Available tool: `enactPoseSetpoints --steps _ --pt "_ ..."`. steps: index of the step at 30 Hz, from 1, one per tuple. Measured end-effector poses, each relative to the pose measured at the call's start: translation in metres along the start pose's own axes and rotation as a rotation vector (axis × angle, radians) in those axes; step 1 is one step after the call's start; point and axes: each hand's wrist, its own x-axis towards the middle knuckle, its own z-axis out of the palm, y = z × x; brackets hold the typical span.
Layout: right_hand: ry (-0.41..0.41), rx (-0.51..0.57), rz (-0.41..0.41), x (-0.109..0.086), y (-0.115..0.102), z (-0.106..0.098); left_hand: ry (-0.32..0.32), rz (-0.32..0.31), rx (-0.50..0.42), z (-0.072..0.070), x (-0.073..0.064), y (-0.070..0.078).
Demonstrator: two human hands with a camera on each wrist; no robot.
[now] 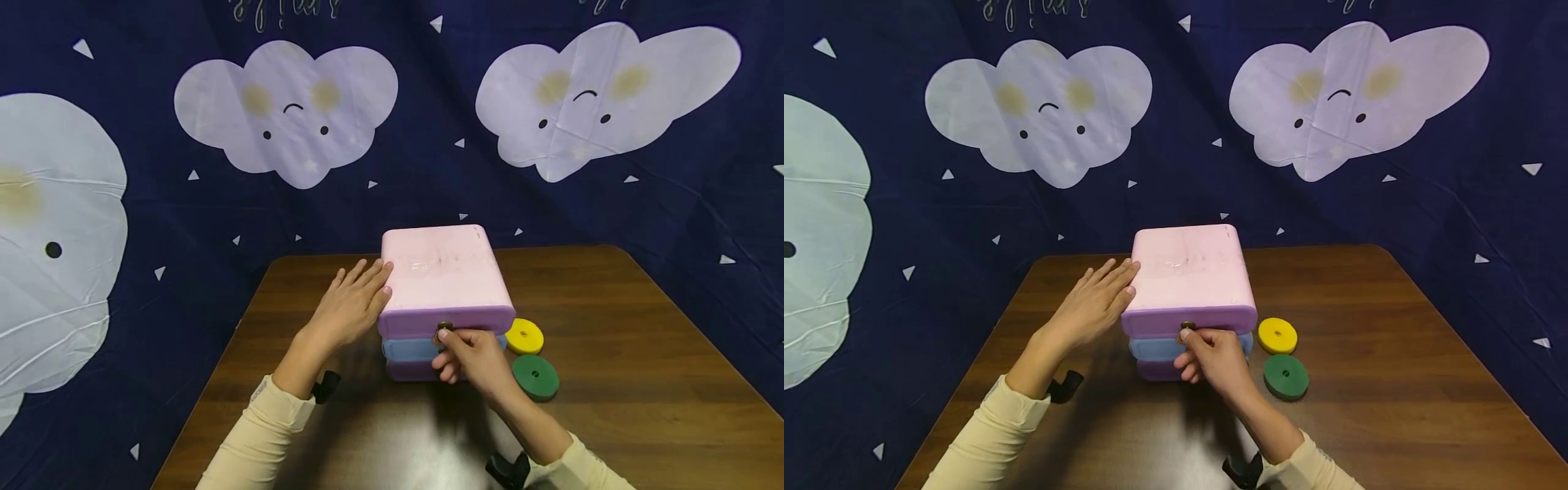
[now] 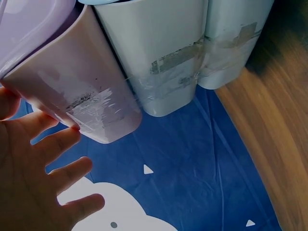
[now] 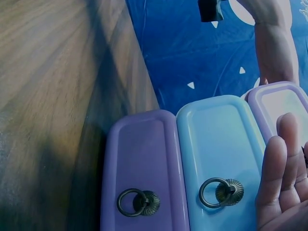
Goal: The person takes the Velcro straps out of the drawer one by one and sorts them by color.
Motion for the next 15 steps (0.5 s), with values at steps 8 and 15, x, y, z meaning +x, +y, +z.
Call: enactPoseSetpoints --steps 8,15 --pt "0.017 -0.044 -0.028 -0.006 0.002 -0.001 0.017 0.005 0.003 0.003 0.0 0.002" --pt "0.089 -0.094 -0.055 -0.014 0.003 -0.01 0.03 -0.002 -0.008 0.005 -0.001 0.001"
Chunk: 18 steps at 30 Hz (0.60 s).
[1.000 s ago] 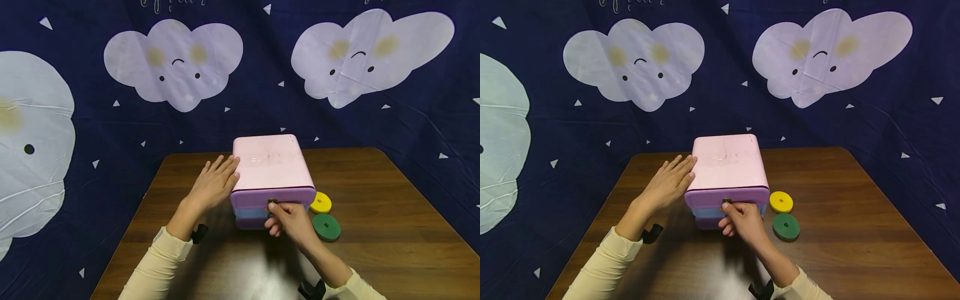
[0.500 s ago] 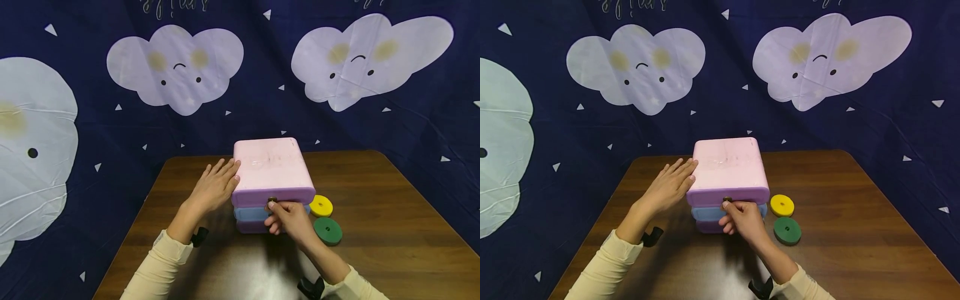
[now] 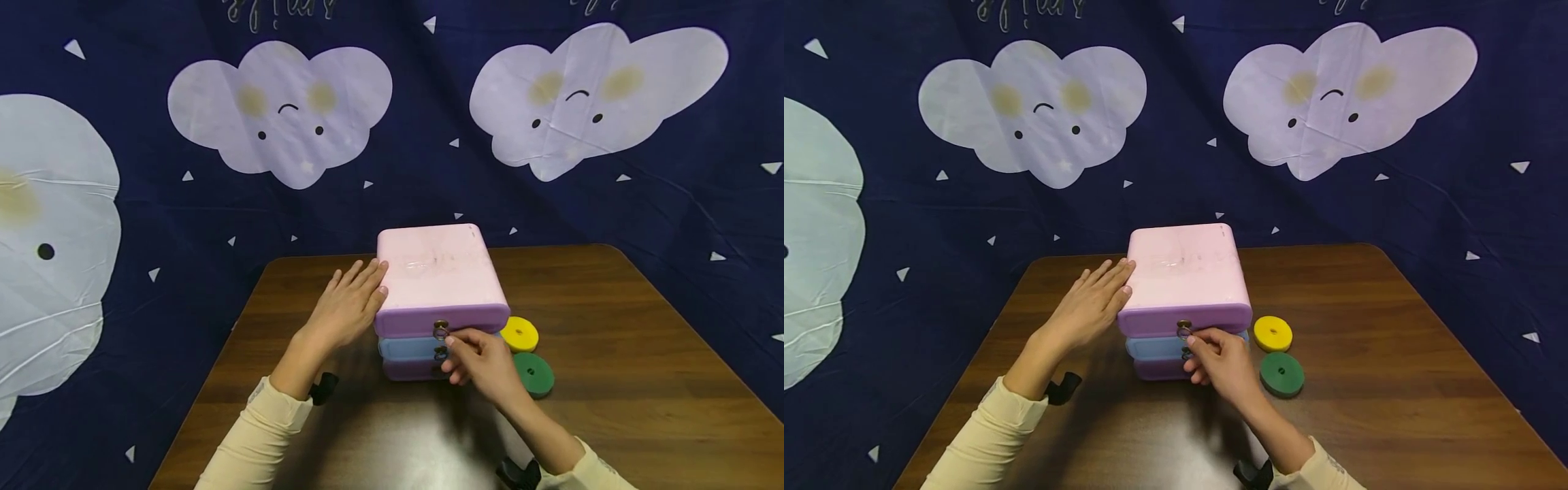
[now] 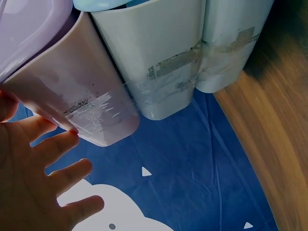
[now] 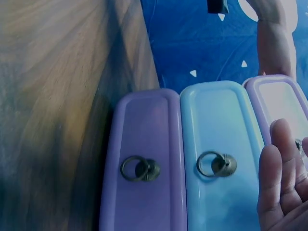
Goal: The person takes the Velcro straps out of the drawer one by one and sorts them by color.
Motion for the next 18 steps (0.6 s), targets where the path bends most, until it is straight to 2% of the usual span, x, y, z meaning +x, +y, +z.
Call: enactPoseSetpoints --steps 12,18 --pt "0.034 -0.029 -0.011 -0.016 0.015 -0.024 0.009 -0.011 -0.028 0.0 -0.002 -0.002" --pt "0.038 -0.039 0.032 -0.017 0.029 -0.028 0.005 -0.01 -0.04 0.0 -0.001 0.001"
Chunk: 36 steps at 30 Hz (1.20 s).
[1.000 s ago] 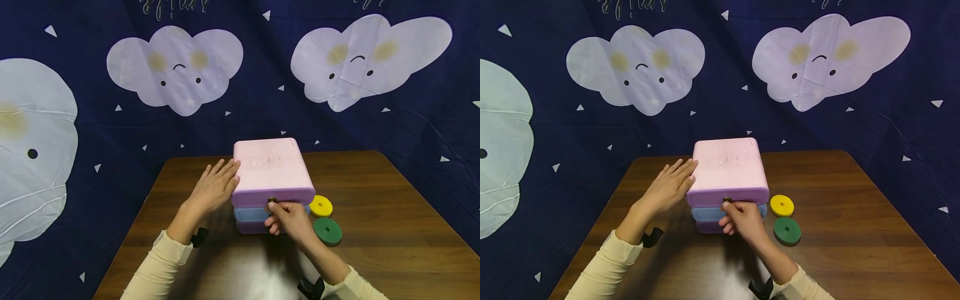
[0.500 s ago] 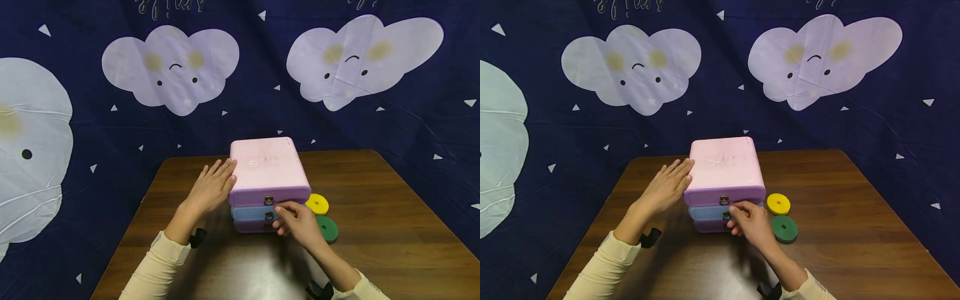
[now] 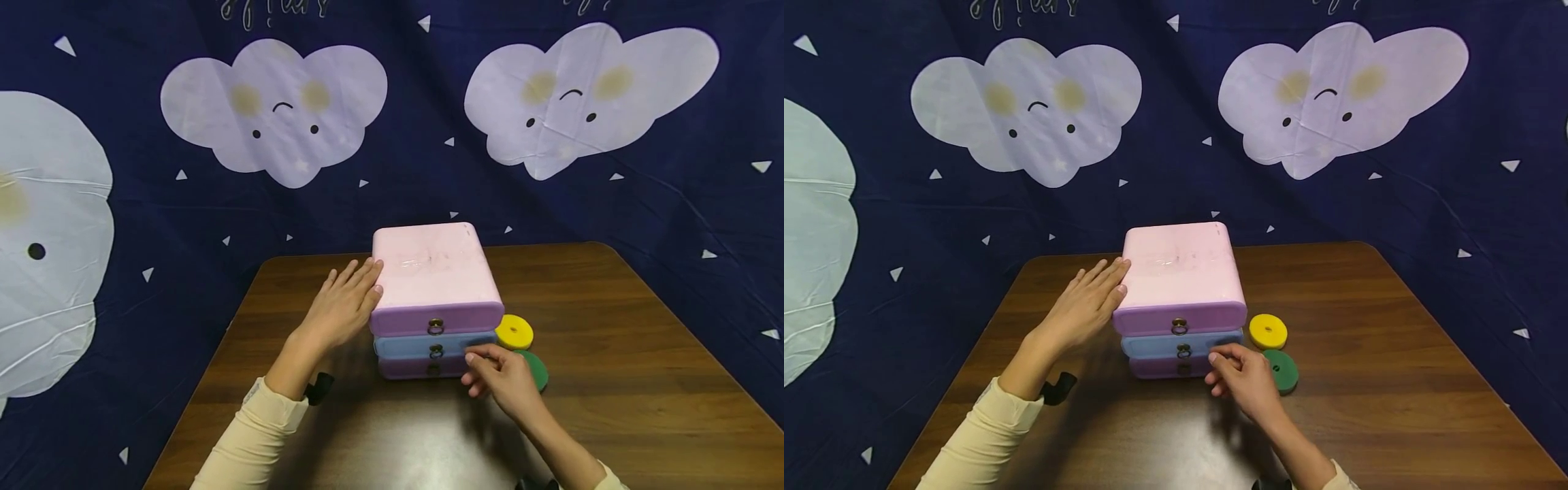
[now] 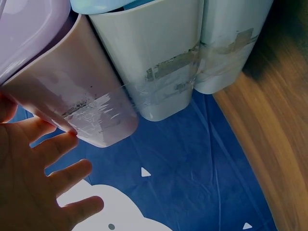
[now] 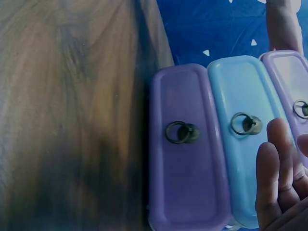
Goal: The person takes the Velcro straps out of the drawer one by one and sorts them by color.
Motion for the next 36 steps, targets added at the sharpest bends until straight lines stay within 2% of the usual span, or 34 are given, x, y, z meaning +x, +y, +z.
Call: enactPoseSetpoints --steps 4,11,19,27,31,36 --pt "-0.038 0.017 0.018 0.003 0.009 0.004 -0.001 -0.002 0.006 0.0 0.0 0.0" --pt "-0.101 0.053 -0.017 0.01 0.018 0.015 0.0 -0.004 0.008 0.001 0.0 0.0" --pt "-0.107 0.083 -0.011 0.018 0.021 0.028 0.003 -0.01 0.006 0.001 0.0 0.001" --pt "-0.091 0.121 0.042 0.023 0.024 0.044 0.006 -0.013 0.013 -0.001 -0.001 0.0" --pt "-0.117 0.111 0.066 0.027 0.025 0.052 0.006 -0.014 0.011 0.0 -0.001 0.0" --pt "-0.112 0.102 0.075 0.03 0.023 0.058 0.001 -0.017 0.011 0.0 0.0 0.001"
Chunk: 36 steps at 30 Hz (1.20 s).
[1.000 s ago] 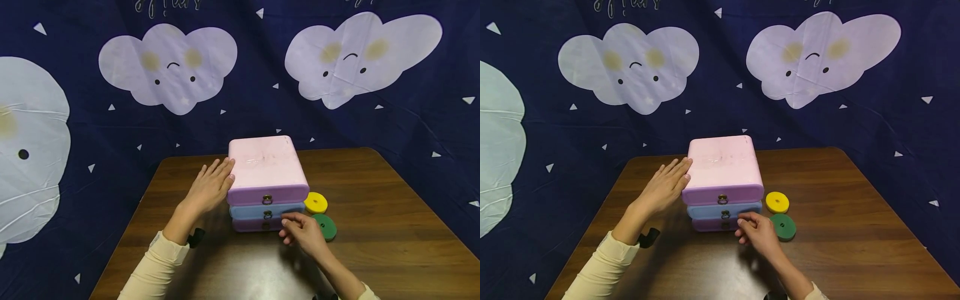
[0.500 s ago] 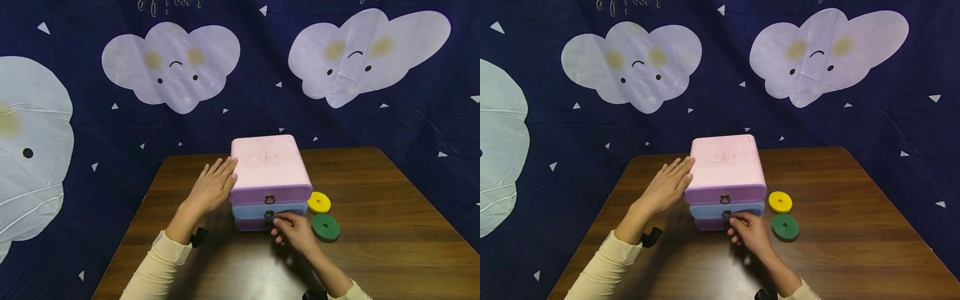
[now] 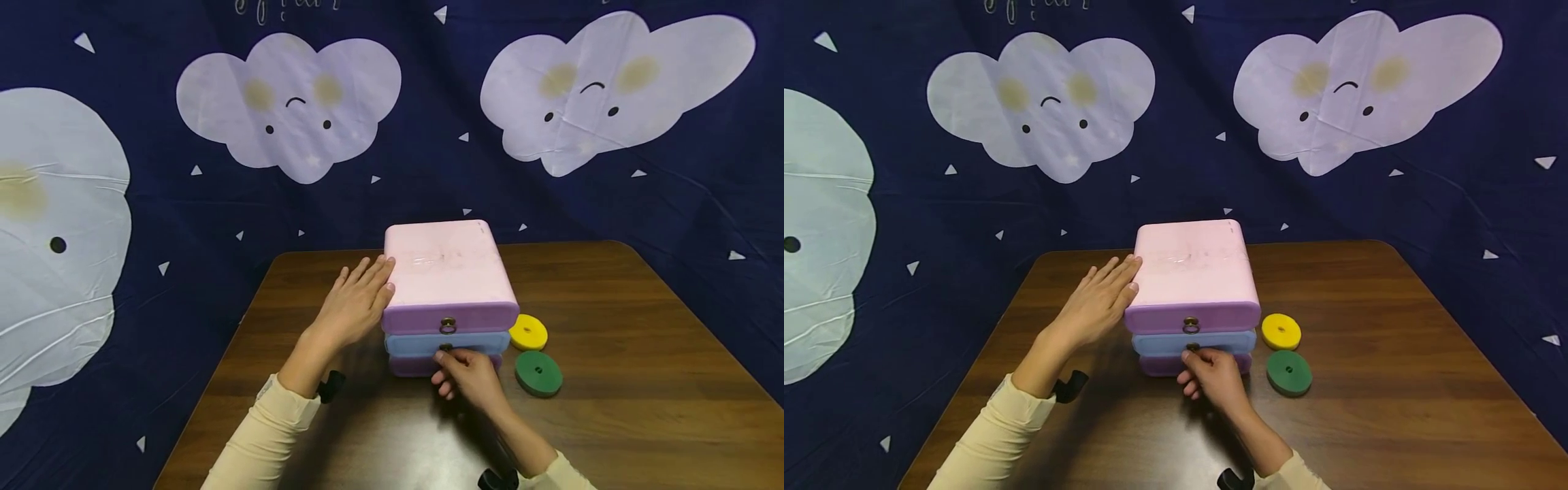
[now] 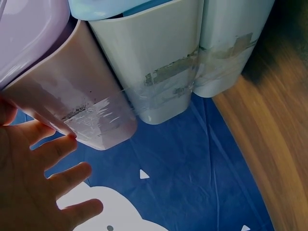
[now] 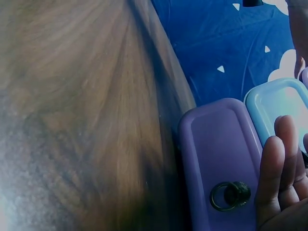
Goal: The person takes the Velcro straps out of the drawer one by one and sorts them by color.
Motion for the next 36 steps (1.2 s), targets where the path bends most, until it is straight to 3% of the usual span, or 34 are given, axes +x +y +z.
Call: enactPoseSetpoints --steps 8,27,36 --pt "-0.021 0.029 -0.011 0.0 0.0 0.0 0.007 -0.011 0.02 0.0 0.002 0.002" --pt "0.03 0.064 0.0 -0.007 0.004 0.001 0.028 -0.012 0.042 0.002 0.002 0.001" --pt "-0.015 0.079 0.008 -0.02 0.004 0.004 0.018 -0.014 0.075 0.0 0.003 0.001"
